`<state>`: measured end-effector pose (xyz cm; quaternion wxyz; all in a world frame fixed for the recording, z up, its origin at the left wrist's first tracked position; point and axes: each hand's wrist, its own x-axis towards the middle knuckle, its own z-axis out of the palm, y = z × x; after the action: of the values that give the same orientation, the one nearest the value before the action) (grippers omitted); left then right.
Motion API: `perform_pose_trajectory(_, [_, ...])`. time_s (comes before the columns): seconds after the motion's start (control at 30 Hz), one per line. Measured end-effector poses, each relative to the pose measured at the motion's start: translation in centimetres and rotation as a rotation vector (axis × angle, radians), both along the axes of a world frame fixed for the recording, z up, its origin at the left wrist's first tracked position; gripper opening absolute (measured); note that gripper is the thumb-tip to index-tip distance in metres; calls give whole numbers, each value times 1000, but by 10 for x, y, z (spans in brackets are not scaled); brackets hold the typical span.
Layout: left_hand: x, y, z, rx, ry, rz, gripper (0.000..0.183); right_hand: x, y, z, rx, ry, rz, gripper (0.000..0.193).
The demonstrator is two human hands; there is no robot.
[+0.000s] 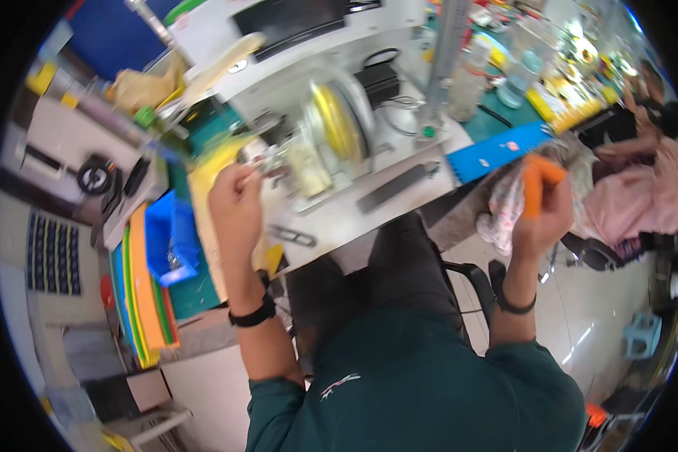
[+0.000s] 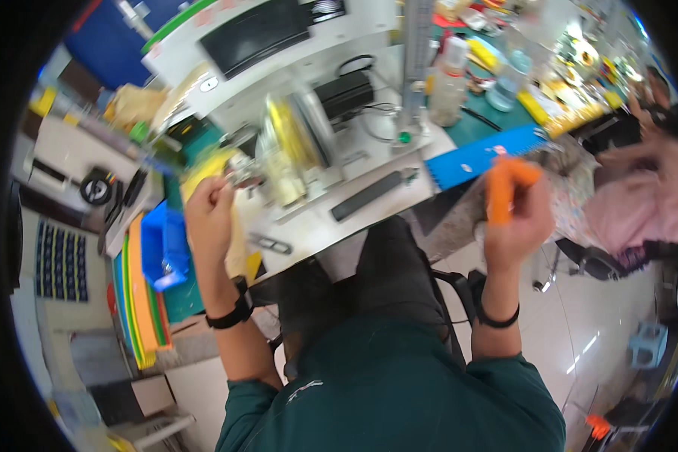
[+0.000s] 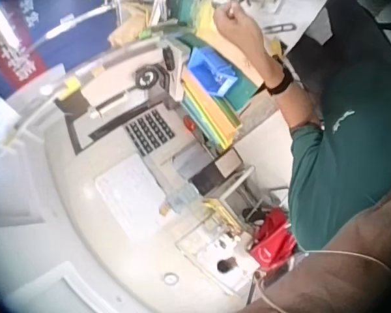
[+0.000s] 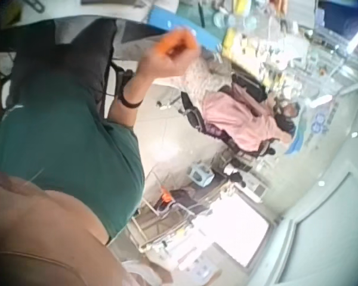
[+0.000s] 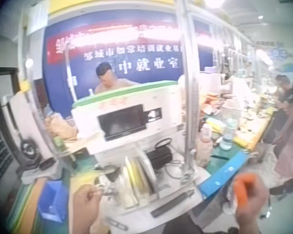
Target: Using a small rotating lathe and precision tools to process metal components.
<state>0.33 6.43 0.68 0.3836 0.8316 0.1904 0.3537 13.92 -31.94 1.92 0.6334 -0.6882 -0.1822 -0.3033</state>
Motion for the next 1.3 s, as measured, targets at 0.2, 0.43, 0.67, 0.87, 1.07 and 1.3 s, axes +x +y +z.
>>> perform_pose_trajectory(0.2, [-3, 0, 4, 18, 29, 59, 7, -107, 144, -24, -609, -107, 755, 24])
perform_pose_trajectory(0.43, [-10, -11, 25, 215, 118, 164, 16, -119, 234, -66, -939, -110, 547, 13])
perform_pose_trajectory(0.67, [-49, -17, 50, 413, 135, 206, 29, -117, 211, -54, -800, -42, 625, 12])
perform_pose_trajectory(0.87, [-75, -18, 96, 173, -10, 251, 26, -107, 156, 6, -461, 180, 683, 16])
perform_pose_trajectory(1.07, [7, 2, 64, 174, 174, -203, 10, -72, 187, 24, 159, 1016, 1109, 22])
perform_pose_trajectory(1.3, [12, 3, 65, 85, 216, -207, 8, -72, 200, 25, 336, 1151, 1086, 18])
